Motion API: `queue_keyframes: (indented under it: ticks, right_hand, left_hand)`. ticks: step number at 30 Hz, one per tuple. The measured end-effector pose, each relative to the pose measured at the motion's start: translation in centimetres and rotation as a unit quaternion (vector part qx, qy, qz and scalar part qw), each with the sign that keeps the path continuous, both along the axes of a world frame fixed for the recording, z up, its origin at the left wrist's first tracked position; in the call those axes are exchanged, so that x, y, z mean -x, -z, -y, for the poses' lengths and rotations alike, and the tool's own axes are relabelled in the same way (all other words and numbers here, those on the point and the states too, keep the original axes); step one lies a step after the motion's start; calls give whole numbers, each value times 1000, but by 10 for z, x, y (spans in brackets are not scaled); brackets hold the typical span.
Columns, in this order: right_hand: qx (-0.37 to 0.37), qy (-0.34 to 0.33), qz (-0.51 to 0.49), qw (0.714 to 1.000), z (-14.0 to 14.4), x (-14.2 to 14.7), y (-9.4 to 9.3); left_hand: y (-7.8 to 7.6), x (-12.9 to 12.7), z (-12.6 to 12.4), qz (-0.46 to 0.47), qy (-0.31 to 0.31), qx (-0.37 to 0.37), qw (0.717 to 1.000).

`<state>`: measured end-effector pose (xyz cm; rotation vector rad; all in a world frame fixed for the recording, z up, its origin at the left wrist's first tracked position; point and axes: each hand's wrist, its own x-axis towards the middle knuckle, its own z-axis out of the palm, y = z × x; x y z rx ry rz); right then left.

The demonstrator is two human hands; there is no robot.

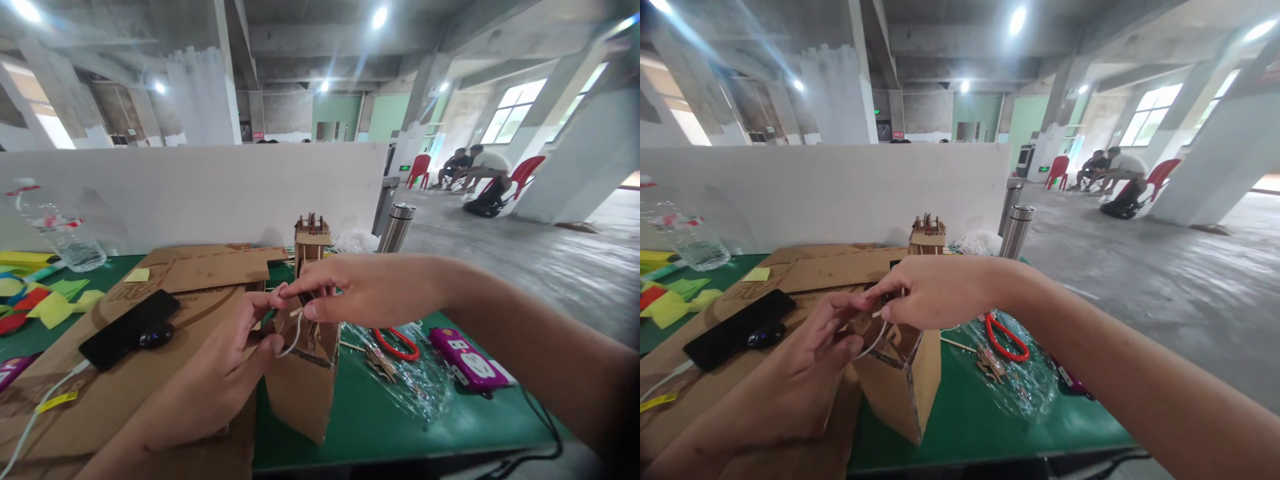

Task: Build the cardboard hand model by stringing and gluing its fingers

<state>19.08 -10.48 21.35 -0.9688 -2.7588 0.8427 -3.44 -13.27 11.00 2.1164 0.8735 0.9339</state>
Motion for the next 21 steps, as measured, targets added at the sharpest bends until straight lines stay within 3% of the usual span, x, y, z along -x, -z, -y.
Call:
queue_keyframes:
  ticks: [5,11,21]
  right_hand:
    - [-7,17,32,999,6,8,-7]
    - [-26,49,63,997,5,11,-7]
    - [-39,23,60,997,-6,13,-10]
  left_hand:
    - [-3,-6,4,14,-33,32,999]
    - [-4,-10,4,40,-56,18,998]
    - [-5,-17,3,50,-94,32,994]
